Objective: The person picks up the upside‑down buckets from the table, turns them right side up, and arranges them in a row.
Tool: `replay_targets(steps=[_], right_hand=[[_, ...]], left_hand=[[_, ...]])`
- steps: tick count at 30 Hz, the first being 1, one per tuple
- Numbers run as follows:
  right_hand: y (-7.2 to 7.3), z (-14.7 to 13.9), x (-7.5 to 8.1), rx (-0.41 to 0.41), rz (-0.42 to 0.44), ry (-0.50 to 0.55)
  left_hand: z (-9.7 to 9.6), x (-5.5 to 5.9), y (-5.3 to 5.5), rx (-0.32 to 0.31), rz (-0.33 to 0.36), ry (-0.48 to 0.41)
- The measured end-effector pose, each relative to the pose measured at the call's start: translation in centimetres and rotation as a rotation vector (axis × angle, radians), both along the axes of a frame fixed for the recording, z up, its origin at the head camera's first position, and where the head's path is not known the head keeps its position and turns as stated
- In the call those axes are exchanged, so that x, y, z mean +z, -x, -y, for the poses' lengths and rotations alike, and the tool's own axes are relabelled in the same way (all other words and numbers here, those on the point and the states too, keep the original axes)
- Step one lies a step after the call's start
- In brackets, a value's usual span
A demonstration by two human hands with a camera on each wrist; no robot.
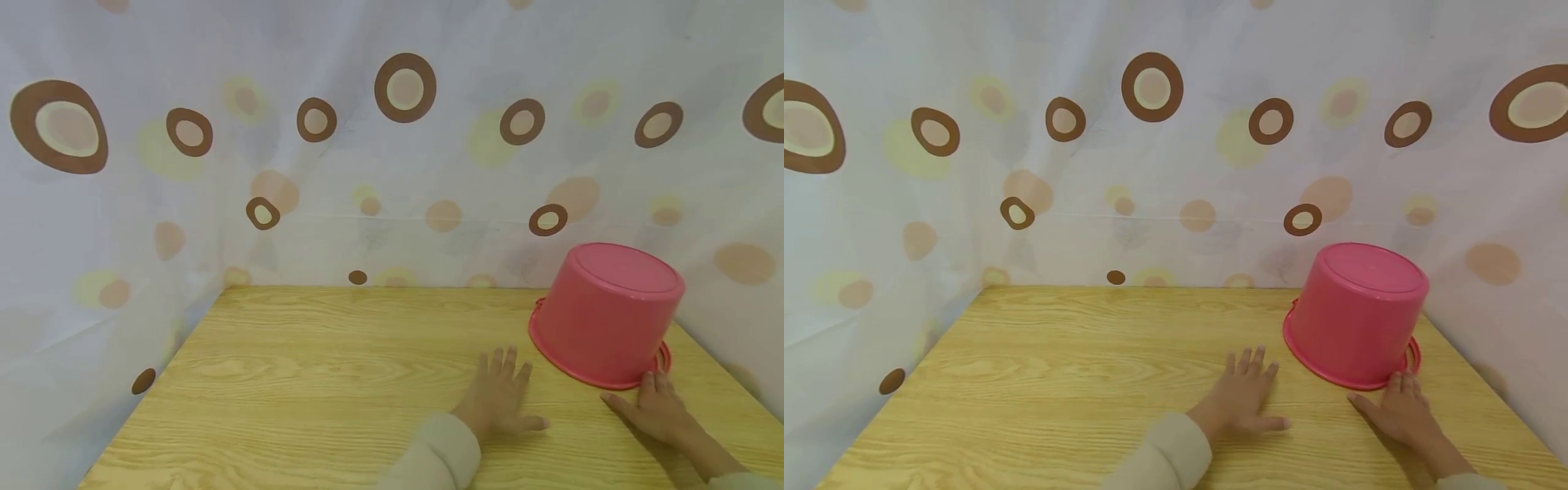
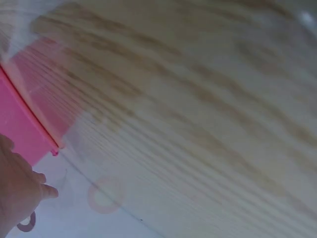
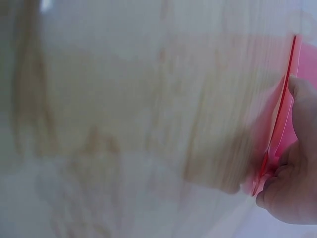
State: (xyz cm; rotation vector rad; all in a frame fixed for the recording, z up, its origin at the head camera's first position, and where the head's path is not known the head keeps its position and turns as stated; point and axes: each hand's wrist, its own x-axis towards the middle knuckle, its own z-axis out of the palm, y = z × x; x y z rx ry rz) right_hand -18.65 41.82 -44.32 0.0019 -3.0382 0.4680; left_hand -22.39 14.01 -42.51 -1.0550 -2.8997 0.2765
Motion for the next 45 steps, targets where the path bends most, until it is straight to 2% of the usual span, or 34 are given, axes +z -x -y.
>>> replay_targets(steps=[5,9,17,23,34,40,45], right_hand=[[0.1,0.5,-0.2,-0.010,-0.045,-0.040],[0.1,0.8,-0.1,-0.010,-0.050,-0.048],[-0.3,1.1,-0.1,-0.016,-0.025,-0.067],[-0.5,1.3,-0.2,-0.001,-0.019,-0.051],[-0.6,1.7,0.0,0.015,0.034,-0.018],[-0.8,2.6,0.2,0.023,0.032,-0.022],[-1.2,3.1,0.4,0.024,0.008,-0.020]], left_hand=[[-0.5,0.2,-0.5,0.008,0.049,0.006],[-0.6,0.2,-0.6,0.013,0.059,0.012],[-0.3,0.1,-0.6,0.014,0.039,0.003],[-0.4,0.1,-0.8,0.017,0.022,0.035],[-0.5,0.1,-0.7,0.004,0.041,0.030],[-0.9,-0.3,-0.2,0.012,0.044,0.036],[-1.2,-0.3,-0.3,-0.001,0.044,0.024]])
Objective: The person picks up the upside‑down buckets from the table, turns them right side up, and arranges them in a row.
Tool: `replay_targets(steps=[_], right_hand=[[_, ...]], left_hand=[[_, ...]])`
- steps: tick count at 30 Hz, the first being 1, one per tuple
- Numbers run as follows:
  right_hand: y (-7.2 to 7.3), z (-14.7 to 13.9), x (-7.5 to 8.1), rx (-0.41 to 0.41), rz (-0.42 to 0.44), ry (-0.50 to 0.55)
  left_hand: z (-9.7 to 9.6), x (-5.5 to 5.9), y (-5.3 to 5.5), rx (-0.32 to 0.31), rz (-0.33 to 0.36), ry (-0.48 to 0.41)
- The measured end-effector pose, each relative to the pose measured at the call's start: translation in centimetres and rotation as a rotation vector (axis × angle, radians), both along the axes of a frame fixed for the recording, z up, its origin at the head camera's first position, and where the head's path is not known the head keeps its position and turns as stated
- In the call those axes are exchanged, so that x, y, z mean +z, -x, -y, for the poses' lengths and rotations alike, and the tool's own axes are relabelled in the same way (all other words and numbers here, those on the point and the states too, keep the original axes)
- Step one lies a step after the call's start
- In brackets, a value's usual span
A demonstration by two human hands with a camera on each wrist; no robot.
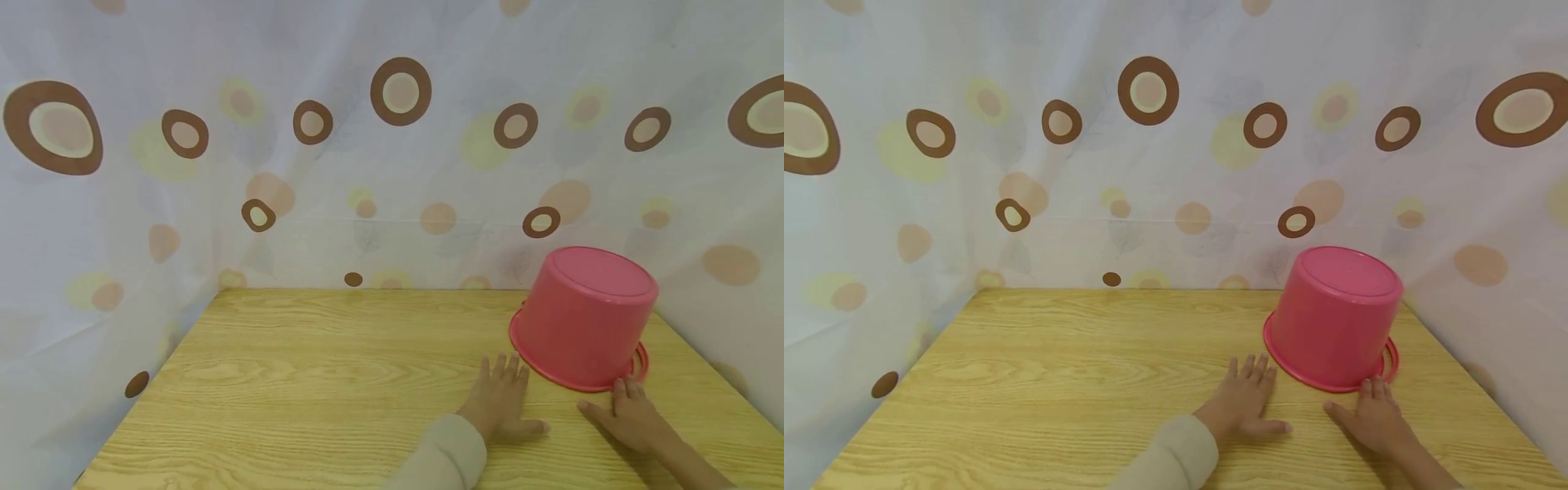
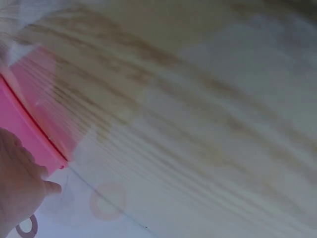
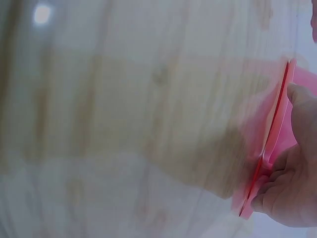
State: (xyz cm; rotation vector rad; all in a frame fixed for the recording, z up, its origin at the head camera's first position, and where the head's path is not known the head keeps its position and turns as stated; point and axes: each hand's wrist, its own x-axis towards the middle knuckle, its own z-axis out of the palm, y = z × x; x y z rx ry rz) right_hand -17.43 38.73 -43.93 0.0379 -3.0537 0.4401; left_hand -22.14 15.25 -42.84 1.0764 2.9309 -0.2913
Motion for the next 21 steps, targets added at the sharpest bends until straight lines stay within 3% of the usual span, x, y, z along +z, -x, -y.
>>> replay_targets(steps=[10,15,21], right_hand=[[-0.3,1.0,0.2,-0.001,0.015,0.004],[-0.6,1.8,0.2,0.008,-0.029,-0.018],[-0.9,2.3,0.3,0.002,0.004,-0.021]], left_hand=[[-0.4,0.6,-0.5,-0.005,0.037,0.024],[-0.4,0.4,-0.4,-0.004,0.031,0.016],[-0.6,0.1,-0.4,-0.008,0.026,0.023]])
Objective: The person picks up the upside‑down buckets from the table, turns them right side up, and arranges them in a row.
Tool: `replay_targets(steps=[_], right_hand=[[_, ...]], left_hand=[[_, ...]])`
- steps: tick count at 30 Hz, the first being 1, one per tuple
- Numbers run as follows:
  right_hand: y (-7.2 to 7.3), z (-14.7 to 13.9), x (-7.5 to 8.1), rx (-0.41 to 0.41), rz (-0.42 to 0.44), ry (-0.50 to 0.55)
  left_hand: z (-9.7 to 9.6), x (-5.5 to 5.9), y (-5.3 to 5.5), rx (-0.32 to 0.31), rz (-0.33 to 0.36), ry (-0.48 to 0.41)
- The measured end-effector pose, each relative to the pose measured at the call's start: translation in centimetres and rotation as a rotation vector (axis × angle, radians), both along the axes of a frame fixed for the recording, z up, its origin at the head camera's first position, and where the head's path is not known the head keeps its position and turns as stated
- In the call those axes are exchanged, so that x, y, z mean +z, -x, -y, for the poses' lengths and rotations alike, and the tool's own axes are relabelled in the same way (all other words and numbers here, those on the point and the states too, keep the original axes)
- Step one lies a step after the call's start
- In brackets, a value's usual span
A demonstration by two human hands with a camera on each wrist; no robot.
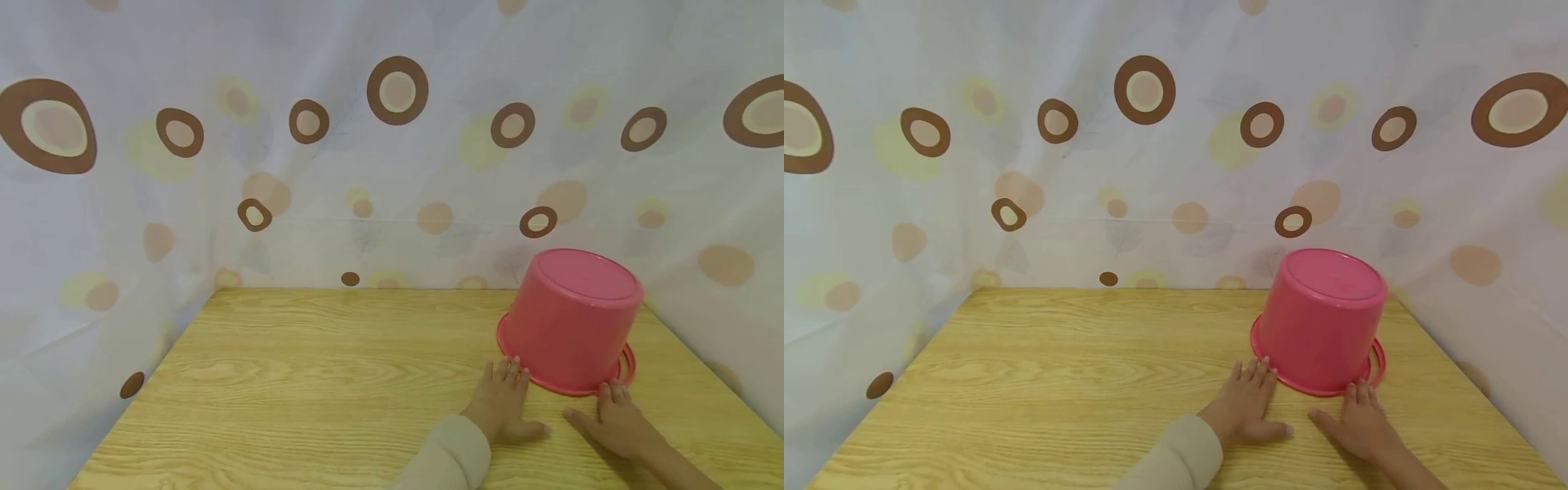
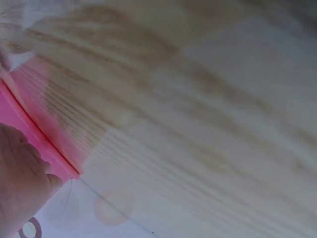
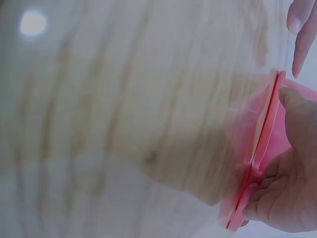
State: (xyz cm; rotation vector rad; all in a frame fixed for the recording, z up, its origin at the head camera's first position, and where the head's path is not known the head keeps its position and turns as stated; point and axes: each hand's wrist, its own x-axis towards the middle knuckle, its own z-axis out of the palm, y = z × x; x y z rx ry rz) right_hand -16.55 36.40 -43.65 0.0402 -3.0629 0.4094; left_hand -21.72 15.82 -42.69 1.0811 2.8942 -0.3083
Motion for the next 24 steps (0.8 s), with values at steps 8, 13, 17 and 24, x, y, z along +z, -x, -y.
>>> replay_targets(steps=[8,13,17,24], right_hand=[[-0.19,-0.14,-0.20,-0.009,-0.016,-0.020],[-0.30,0.01,-0.64,0.000,-0.048,-0.070],[-0.47,0.22,-0.92,0.003,-0.037,-0.091],[-0.75,0.08,-0.69,-0.013,0.007,-0.066]], left_hand=[[0.03,0.23,-0.04,0.010,0.012,-0.002],[0.05,0.27,0.08,0.018,0.007,0.017],[-0.06,0.16,0.19,0.037,0.018,0.026],[-0.53,0.07,0.30,0.043,0.040,0.012]])
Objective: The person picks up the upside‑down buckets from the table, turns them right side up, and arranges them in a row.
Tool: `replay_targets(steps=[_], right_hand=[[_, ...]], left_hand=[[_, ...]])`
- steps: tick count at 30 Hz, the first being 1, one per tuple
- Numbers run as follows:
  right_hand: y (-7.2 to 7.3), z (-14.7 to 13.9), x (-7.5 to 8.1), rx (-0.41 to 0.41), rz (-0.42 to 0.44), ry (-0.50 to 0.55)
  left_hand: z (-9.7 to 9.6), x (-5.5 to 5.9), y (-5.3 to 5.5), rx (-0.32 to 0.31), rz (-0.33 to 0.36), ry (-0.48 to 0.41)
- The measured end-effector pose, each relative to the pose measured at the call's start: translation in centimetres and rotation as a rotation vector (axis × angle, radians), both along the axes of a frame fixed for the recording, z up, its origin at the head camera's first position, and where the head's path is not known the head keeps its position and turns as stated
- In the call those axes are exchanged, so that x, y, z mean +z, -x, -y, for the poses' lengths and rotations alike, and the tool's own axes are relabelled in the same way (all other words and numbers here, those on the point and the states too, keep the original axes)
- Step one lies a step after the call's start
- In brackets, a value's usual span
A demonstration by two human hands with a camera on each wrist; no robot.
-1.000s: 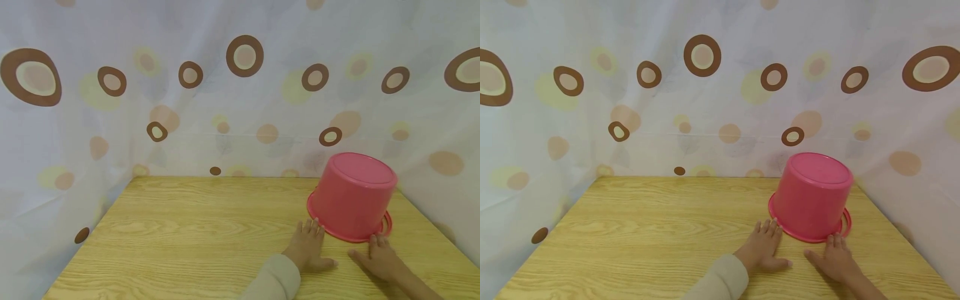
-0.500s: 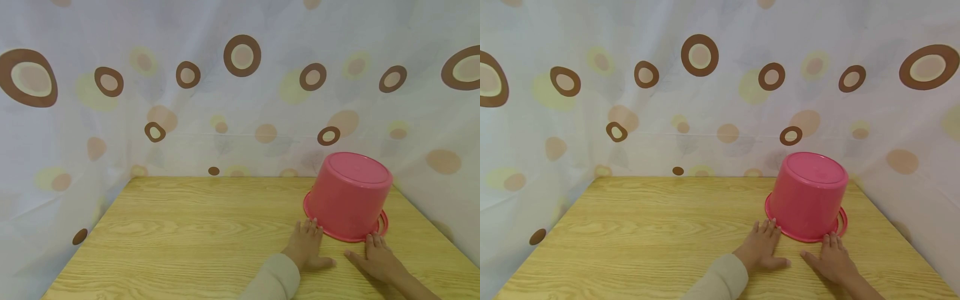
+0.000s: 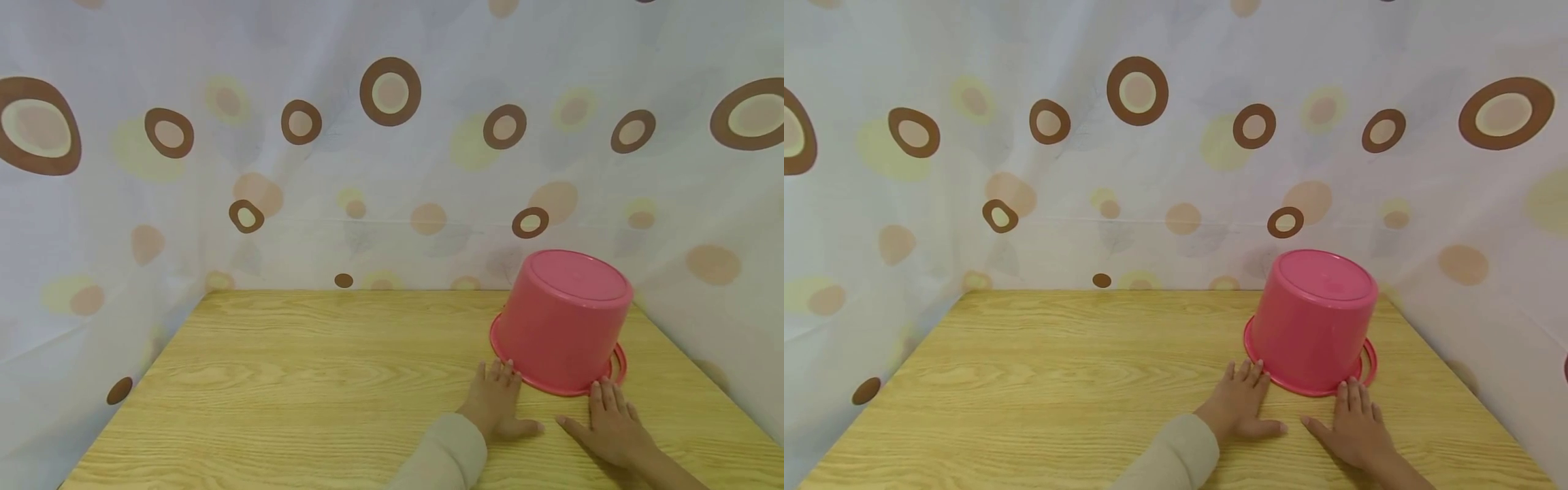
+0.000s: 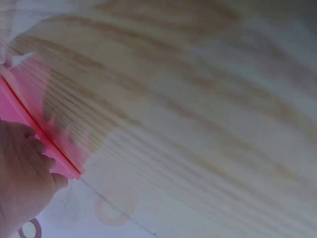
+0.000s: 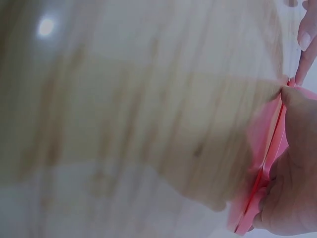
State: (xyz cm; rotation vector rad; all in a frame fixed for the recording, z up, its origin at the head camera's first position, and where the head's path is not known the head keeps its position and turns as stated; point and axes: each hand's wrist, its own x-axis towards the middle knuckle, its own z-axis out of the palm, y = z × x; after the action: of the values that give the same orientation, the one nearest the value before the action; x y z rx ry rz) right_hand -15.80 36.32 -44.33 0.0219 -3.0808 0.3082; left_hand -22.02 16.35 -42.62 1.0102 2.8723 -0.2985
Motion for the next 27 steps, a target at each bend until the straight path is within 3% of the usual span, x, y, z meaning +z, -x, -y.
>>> replay_targets(steps=[11,19,27], right_hand=[[0.29,-0.04,-0.03,0.013,0.018,0.049],[0.23,0.05,0.07,0.019,0.014,0.078],[0.32,0.23,0.35,0.054,0.048,0.178]], left_hand=[[0.16,0.01,0.20,0.016,0.007,-0.019],[0.04,-0.06,-0.33,0.022,-0.011,0.033],[0.75,0.26,-0.40,0.030,-0.014,0.005]])
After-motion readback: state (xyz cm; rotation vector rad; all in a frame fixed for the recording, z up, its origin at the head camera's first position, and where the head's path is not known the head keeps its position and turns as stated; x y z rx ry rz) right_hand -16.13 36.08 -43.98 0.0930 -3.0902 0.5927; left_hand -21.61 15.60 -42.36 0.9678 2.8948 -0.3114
